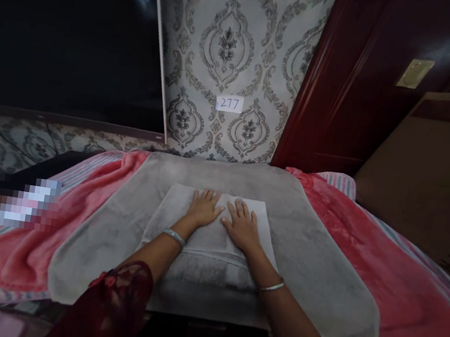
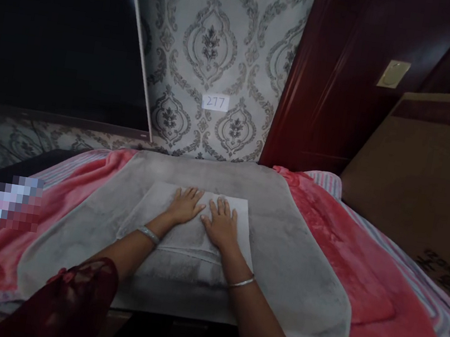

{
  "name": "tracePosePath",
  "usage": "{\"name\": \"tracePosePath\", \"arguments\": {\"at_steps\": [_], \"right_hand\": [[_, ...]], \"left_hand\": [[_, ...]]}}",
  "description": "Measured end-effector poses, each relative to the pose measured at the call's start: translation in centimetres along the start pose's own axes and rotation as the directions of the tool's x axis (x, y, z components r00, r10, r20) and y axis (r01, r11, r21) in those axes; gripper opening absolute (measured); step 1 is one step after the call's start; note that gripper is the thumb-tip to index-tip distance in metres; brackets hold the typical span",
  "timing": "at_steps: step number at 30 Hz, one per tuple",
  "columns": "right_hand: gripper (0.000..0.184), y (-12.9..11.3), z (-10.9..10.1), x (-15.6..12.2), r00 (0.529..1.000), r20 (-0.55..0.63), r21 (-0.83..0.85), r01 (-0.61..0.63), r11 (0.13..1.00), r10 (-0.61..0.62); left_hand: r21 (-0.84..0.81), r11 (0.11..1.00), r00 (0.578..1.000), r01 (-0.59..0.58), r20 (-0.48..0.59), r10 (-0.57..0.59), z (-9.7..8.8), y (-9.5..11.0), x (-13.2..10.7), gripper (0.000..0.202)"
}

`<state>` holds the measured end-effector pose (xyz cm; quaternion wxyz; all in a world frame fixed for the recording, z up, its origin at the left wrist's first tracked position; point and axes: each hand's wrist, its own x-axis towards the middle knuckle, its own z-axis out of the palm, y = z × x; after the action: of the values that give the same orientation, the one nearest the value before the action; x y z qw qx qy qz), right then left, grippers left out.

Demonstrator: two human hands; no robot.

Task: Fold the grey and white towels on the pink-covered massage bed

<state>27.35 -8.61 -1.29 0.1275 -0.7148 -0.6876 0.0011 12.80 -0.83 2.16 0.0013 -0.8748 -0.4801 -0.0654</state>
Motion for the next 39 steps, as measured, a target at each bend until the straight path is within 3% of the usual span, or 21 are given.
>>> {"name": "tracePosePath", "arguments": {"at_steps": [3, 7, 10, 16, 20, 24, 27, 30, 33, 36, 39], "right_hand": [[0.062, 0.2, 0.3, 0.0, 1.000, -0.014, -0.022, 0.009, 1.000, -0.009], [0.063, 0.2, 0.4, 0.0, 1.000, -0.014, -0.030, 0.013, 0.999, -0.013], [0.063, 0.1, 0.1, -0.1, 1.000, -0.004, -0.023, 0.005, 1.000, -0.005], [0.065, 0.1, -0.5, -0.2, 1.000, 0.031, -0.020, -0.007, 1.000, 0.008], [0.065, 0.3, -0.6, -0.1, 0.999, 0.052, -0.008, -0.013, 1.000, 0.013], [0.064, 0.3, -1.5, 0.3, 0.995, 0.094, 0.012, -0.024, 1.000, 0.022], [0.060, 0.3, -2.5, -0.3, 0.988, 0.143, 0.056, -0.058, 0.997, 0.050], [0.058, 0.4, -2.7, -2.2, 0.993, 0.105, 0.058, -0.064, 0.996, 0.058], [0.057, 0.6, -2.0, -4.5, 0.997, 0.069, -0.009, -0.028, 1.000, 0.029], [0.058, 0.7, -1.3, -5.7, 0.999, 0.045, -0.040, -0.020, 0.999, 0.022], [0.058, 0.7, -1.2, -5.8, 0.999, 0.035, -0.032, -0.023, 0.999, 0.024]], "left_hand": [[0.006, 1.000, 1.000, 0.008, -0.016, -0.008, 1.3, -0.3, -0.3, 0.067], [0.016, 1.000, 1.000, -0.005, -0.010, 0.005, 0.8, -1.1, -0.5, 0.066], [0.028, 1.000, 1.000, 0.012, 0.010, -0.013, 0.0, -3.2, -0.9, 0.067], [0.057, 0.986, 0.987, 0.155, 0.028, -0.157, -0.8, -8.7, -3.4, 0.070], [0.073, 0.976, 0.974, 0.207, 0.081, -0.212, -1.6, -9.8, -4.7, 0.067], [0.107, 0.969, 0.970, 0.223, 0.073, -0.232, -3.4, -7.9, -5.7, 0.063], [0.051, 0.996, 0.997, 0.066, 0.022, -0.067, -3.8, -4.3, -7.1, 0.062], [-0.016, 0.994, 0.994, -0.109, 0.017, 0.109, -2.6, -0.1, -8.9, 0.064], [-0.046, 0.988, 0.986, -0.145, 0.079, 0.148, -0.5, 2.6, -10.4, 0.063], [-0.043, 0.990, 0.987, -0.131, 0.091, 0.135, 0.9, 3.4, -11.2, 0.063], [-0.033, 0.993, 0.989, -0.117, 0.086, 0.119, 1.0, 2.8, -11.5, 0.064]]}}
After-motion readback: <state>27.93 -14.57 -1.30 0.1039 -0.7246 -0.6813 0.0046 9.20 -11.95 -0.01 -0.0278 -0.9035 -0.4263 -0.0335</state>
